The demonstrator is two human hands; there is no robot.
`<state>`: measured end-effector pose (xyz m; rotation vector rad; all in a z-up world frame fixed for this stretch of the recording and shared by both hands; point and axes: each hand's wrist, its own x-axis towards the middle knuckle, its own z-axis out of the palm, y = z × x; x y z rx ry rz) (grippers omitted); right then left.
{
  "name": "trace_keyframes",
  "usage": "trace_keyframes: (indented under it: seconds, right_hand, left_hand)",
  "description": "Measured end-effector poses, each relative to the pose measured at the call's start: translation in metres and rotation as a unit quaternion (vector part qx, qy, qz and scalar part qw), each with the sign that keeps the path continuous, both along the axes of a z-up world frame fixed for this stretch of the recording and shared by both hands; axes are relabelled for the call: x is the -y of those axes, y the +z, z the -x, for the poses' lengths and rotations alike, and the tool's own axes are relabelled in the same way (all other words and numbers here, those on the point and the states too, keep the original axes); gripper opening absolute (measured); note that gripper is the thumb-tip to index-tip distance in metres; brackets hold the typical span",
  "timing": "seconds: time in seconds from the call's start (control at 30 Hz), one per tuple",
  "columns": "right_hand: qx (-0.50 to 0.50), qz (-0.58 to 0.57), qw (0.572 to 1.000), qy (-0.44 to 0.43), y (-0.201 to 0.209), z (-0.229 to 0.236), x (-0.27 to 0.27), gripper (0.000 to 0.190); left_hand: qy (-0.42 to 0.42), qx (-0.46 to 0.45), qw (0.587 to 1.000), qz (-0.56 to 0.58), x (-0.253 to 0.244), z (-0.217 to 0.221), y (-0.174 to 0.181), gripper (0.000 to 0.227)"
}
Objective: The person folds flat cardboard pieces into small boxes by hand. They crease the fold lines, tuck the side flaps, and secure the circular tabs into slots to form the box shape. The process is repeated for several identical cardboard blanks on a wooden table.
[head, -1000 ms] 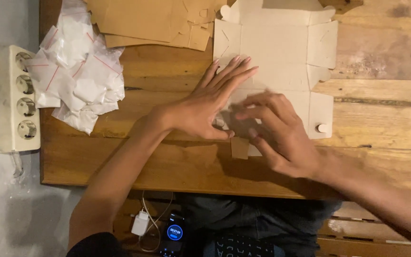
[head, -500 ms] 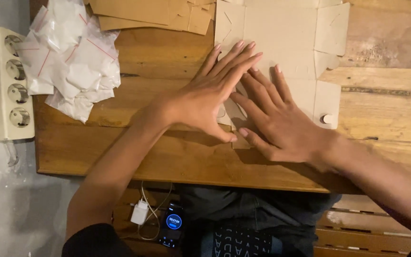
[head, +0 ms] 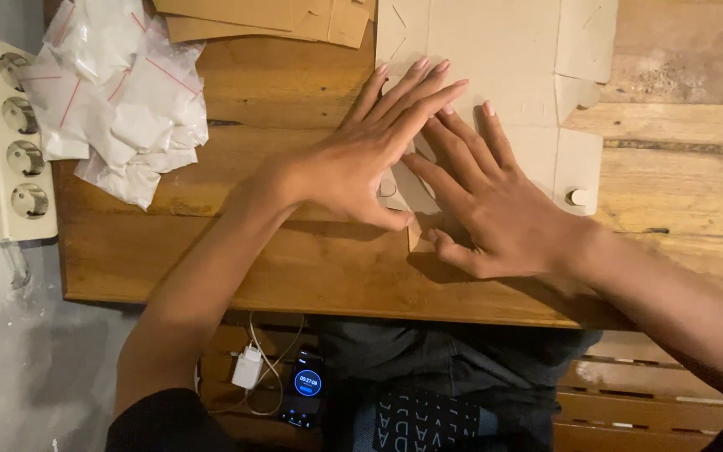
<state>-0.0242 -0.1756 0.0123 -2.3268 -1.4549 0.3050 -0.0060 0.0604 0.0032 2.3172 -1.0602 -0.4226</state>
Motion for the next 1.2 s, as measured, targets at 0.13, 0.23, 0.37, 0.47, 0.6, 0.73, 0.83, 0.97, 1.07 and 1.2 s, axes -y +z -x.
trace_keyframes:
  seconds: [0.13,0.23,0.37,0.47,0.6,0.73,0.83,0.97,1.07,1.2]
  right_hand:
    - [-0.001,-0.008,1.000,0.004,-0.0017,-0.0008,0.0011,0.081]
    - [0.003,-0.011,1.000,0.004,-0.0028,-0.0004,0.0024,0.081]
    - [0.007,-0.014,1.000,-0.001,-0.0023,0.0000,0.0010,0.080]
    - [0.012,-0.017,1.000,0.003,-0.0033,-0.0001,0.0020,0.080]
    - [0.008,-0.021,1.000,0.003,-0.0020,-0.0003,0.0017,0.080]
    - [0.011,-0.025,1.000,0.003,-0.0038,-0.0005,0.0027,0.079]
    - [0.010,-0.014,1.000,0.003,-0.0034,0.0001,0.0023,0.080]
    - [0.011,-0.009,1.000,0.000,-0.0039,0.0010,0.0008,0.080]
    - [0.014,-0.019,1.000,-0.003,-0.0051,0.0013,0.0018,0.080]
    - [0.015,-0.014,1.000,-0.001,-0.0040,0.0010,0.0014,0.080]
  left_hand:
    - [0.000,-0.013,1.000,0.014,-0.0017,-0.0002,0.0025,0.133]
    - [0.003,0.011,1.000,-0.007,0.0016,0.0008,0.0001,0.140]
    - [0.007,0.010,1.000,-0.016,0.0045,0.0034,0.0028,0.151]
    - [0.006,0.024,0.998,-0.057,0.0065,0.0037,0.0025,0.153]
    - [0.012,0.023,0.999,-0.041,0.0063,0.0037,-0.0002,0.156]
    - [0.005,0.022,0.999,-0.035,0.0045,0.0015,0.0012,0.150]
    - [0.003,0.013,0.999,-0.035,0.0052,0.0017,0.0045,0.148]
    - [0.005,0.006,1.000,-0.028,0.0032,0.0009,0.0011,0.146]
    - [0.002,0.005,1.000,-0.009,0.0026,-0.0005,-0.0012,0.142]
    - [0.003,-0.014,1.000,0.006,0.0017,-0.0012,-0.0014,0.137]
